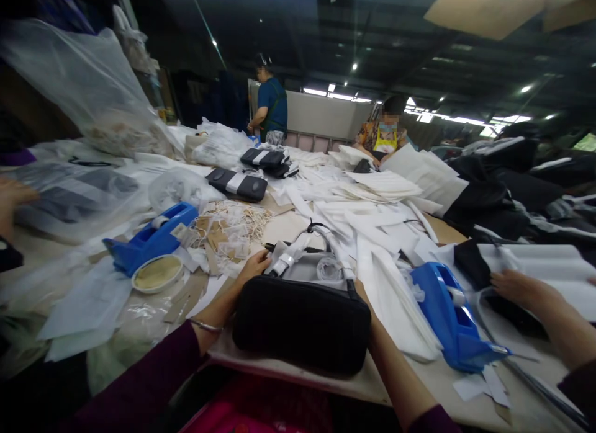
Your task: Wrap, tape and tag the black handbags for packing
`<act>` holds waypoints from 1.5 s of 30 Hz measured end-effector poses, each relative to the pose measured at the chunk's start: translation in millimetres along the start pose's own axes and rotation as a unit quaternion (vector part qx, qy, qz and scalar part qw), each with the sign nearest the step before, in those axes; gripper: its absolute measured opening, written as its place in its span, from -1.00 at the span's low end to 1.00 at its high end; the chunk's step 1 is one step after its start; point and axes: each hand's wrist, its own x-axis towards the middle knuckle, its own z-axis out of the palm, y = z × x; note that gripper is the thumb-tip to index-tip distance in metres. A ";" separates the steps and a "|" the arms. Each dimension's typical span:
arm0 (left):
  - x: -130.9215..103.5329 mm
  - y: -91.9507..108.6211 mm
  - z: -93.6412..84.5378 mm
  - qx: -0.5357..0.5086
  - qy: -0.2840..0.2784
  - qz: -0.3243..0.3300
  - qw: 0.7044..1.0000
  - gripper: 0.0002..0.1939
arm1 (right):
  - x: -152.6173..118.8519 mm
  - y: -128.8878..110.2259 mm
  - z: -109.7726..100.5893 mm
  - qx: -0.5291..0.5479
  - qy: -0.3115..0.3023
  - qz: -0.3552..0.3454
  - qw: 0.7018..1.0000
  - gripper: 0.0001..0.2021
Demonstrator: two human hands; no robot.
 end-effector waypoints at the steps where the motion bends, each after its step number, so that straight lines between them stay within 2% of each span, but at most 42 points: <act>1: 4.6 -2.9 0.6 0.008 0.009 -0.003 1.000 -0.66 | 5.0 2.1 1.2 0.001 -0.008 0.008 1.000 -0.54; 3: 9.4 -7.6 -1.4 0.021 0.028 -0.005 0.999 -0.63 | 12.6 6.0 1.9 -0.001 -0.013 0.022 1.000 -0.55; 6: 4.0 -6.1 -12.7 0.035 0.050 0.000 0.998 -0.57 | 15.2 12.1 -5.1 0.010 0.030 0.051 0.998 -0.53; 9: -16.9 10.2 -27.0 0.061 0.046 0.035 0.996 -0.52 | 1.3 15.5 -23.1 0.091 0.098 0.086 0.987 -0.43; 11: -36.0 27.6 -32.6 0.086 0.026 0.063 0.994 -0.56 | -17.1 12.0 -37.0 0.144 0.097 0.099 0.980 -0.46; 14: -61.5 54.4 -31.7 0.085 -0.044 0.043 0.994 -0.61 | -47.1 -6.3 -51.2 0.145 0.054 0.092 0.984 -0.58; 17: -74.2 69.8 -24.5 0.055 -0.130 0.006 0.990 -0.56 | -61.4 -36.2 -53.0 0.064 0.048 0.018 0.997 -0.68; 19: -75.9 71.4 -20.0 0.036 -0.150 -0.006 0.988 -0.52 | -58.0 -57.0 -48.6 -0.002 0.035 -0.058 0.998 -0.74; 22: -75.3 66.6 -17.3 0.039 -0.157 -0.019 0.987 -0.48 | -39.7 -82.6 -38.5 -0.077 -0.046 -0.147 0.985 -0.76; 26: -79.1 62.5 -18.0 0.088 -0.164 -0.016 0.982 -0.46 | -13.8 -105.7 -23.6 -0.139 -0.182 -0.184 0.956 -0.75; 30: -86.9 63.9 -17.3 0.121 -0.139 0.025 0.982 -0.49 | -6.1 -119.7 -3.4 -0.160 -0.287 -0.189 0.925 -0.78; 32: -90.7 62.5 -16.7 0.119 -0.128 0.033 0.984 -0.53 | -9.8 -120.0 8.4 -0.176 -0.302 -0.183 0.919 -0.72; 36: -101.5 52.4 -19.0 0.114 -0.091 0.054 0.988 -0.54 | -24.5 -108.1 25.1 -0.207 -0.239 -0.204 0.927 -0.77; 41: -120.6 38.0 -28.2 0.184 0.022 0.123 0.975 -0.44 | -35.2 -98.5 27.9 -0.198 -0.196 -0.267 0.922 -0.85; 43: -126.7 34.2 -30.6 0.183 0.036 0.108 0.976 -0.46 | -35.7 -98.0 28.1 -0.202 -0.192 -0.285 0.917 -0.85; 45: -131.1 31.5 -31.0 0.155 0.033 0.067 0.985 -0.46 | -35.3 -97.3 28.6 -0.208 -0.189 -0.295 0.913 -0.85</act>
